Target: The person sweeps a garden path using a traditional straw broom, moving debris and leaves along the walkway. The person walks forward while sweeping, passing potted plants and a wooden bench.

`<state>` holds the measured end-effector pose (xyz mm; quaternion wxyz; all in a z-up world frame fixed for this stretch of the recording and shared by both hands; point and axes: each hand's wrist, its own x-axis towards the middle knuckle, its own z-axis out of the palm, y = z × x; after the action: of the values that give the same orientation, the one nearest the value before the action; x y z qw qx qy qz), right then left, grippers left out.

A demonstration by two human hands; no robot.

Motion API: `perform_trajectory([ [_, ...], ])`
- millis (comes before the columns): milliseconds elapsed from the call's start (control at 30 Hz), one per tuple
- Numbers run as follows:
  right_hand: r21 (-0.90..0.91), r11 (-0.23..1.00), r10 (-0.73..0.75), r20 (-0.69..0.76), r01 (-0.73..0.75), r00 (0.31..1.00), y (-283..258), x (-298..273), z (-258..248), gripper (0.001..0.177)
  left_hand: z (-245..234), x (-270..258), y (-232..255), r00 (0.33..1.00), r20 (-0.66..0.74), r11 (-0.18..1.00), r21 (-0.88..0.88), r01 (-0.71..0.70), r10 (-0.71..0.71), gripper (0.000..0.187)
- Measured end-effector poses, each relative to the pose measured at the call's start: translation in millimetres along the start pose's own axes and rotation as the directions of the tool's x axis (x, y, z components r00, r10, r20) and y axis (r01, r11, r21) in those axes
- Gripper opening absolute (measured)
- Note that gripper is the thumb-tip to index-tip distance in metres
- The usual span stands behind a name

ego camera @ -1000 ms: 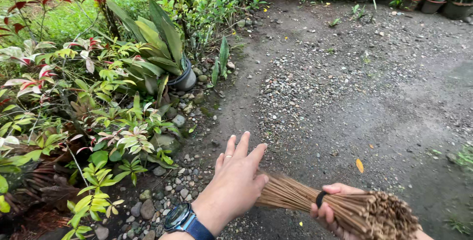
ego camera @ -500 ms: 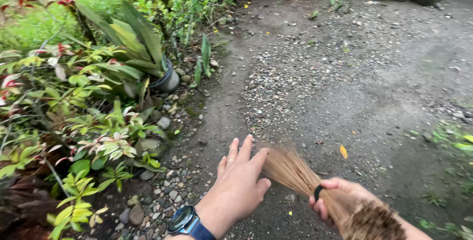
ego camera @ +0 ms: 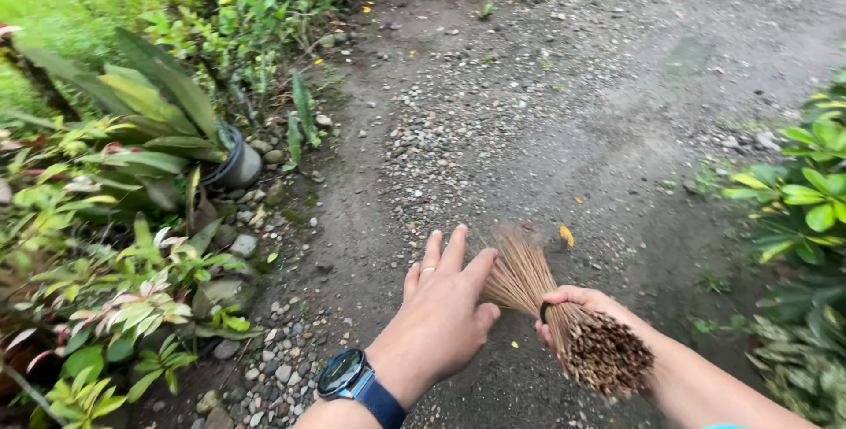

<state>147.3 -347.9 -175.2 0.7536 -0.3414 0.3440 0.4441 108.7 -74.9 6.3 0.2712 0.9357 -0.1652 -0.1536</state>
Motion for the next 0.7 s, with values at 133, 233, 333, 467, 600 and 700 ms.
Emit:
perform_trajectory([
  [133,0.165,0.976,0.125,0.112,-0.143,0.986,19.1,-36.0,-6.5,0.038,2.4,-0.1,-2.5,0.997,0.044,0.998,0.008,-0.056,0.056,0.072],
  [233,0.281,0.887,0.288,0.281,-0.366,0.915,46.2,-78.2,-9.3,0.043,2.8,7.2,-5.2,0.989,0.050,0.990,0.005,-0.142,0.142,0.070],
  [333,0.425,0.771,0.380,0.290,-0.474,0.878,64.8,-103.0,-8.2,0.045,-0.4,16.8,-6.3,0.975,0.052,0.977,0.015,-0.215,0.214,0.070],
  [467,0.576,0.754,0.180,0.281,-0.316,0.943,84.0,-99.9,-12.2,0.053,-6.1,23.6,-7.5,0.965,0.096,0.969,0.018,-0.247,0.244,0.070],
  [600,0.480,0.876,0.015,0.085,-0.054,0.996,89.1,-67.7,-12.7,0.047,-8.9,23.5,-8.7,0.949,0.153,0.960,0.022,-0.281,0.274,0.071],
  [700,0.552,0.817,-0.180,-0.033,0.168,0.983,99.6,-60.6,-14.0,0.046,-8.5,24.0,-8.9,0.937,0.212,0.956,0.038,-0.290,0.276,0.072],
])
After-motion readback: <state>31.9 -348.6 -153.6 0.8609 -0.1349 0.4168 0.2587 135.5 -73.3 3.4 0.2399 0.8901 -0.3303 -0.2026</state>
